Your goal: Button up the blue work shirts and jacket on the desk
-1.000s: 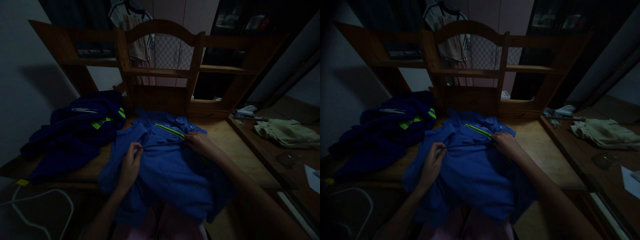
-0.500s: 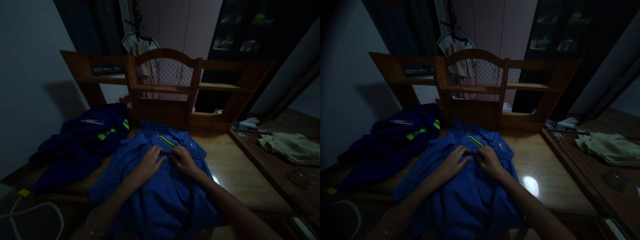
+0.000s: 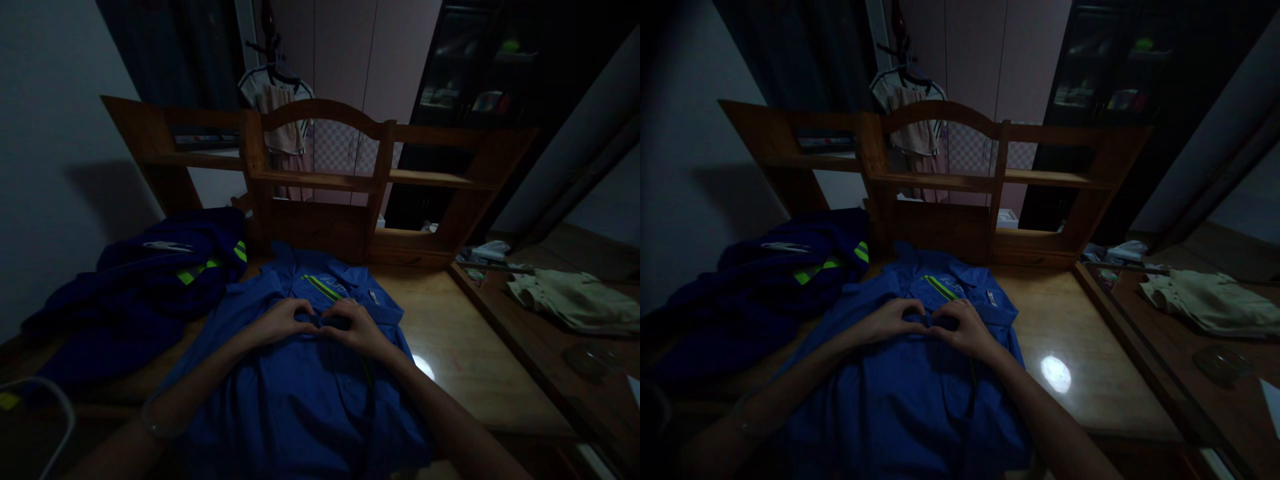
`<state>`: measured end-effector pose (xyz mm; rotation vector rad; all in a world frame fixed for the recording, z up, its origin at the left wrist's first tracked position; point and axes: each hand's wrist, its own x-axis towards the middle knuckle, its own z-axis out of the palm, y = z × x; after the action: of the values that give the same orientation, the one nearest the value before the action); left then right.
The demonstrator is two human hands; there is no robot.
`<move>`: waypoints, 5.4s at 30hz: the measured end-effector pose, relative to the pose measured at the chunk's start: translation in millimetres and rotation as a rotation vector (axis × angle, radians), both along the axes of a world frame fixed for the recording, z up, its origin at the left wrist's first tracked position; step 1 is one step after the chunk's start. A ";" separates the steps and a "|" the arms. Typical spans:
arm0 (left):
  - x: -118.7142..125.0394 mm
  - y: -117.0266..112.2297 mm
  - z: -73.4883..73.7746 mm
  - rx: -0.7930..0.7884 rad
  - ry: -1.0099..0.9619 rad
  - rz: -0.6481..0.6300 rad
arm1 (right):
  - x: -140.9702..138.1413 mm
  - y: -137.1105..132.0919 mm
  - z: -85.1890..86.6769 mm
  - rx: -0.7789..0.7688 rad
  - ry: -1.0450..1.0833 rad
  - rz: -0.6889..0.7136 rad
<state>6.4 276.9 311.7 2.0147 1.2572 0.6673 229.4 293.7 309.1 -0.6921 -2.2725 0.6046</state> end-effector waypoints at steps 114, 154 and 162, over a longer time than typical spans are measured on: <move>36.8 -63.0 -17.4 0.417 -0.334 0.387 | -3.5 -15.5 -12.1 0.037 0.010 -0.061; 19.0 -46.1 -14.4 0.298 -0.228 0.138 | 0.8 -23.8 -5.6 -0.040 -0.025 0.020; 12.6 -50.7 -4.7 0.388 -0.073 0.053 | 4.1 -22.2 -10.7 -0.018 -0.071 0.024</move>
<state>18.9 226.1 307.0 2.2449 1.2122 1.0677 233.5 271.5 298.4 -0.7070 -2.3464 0.6217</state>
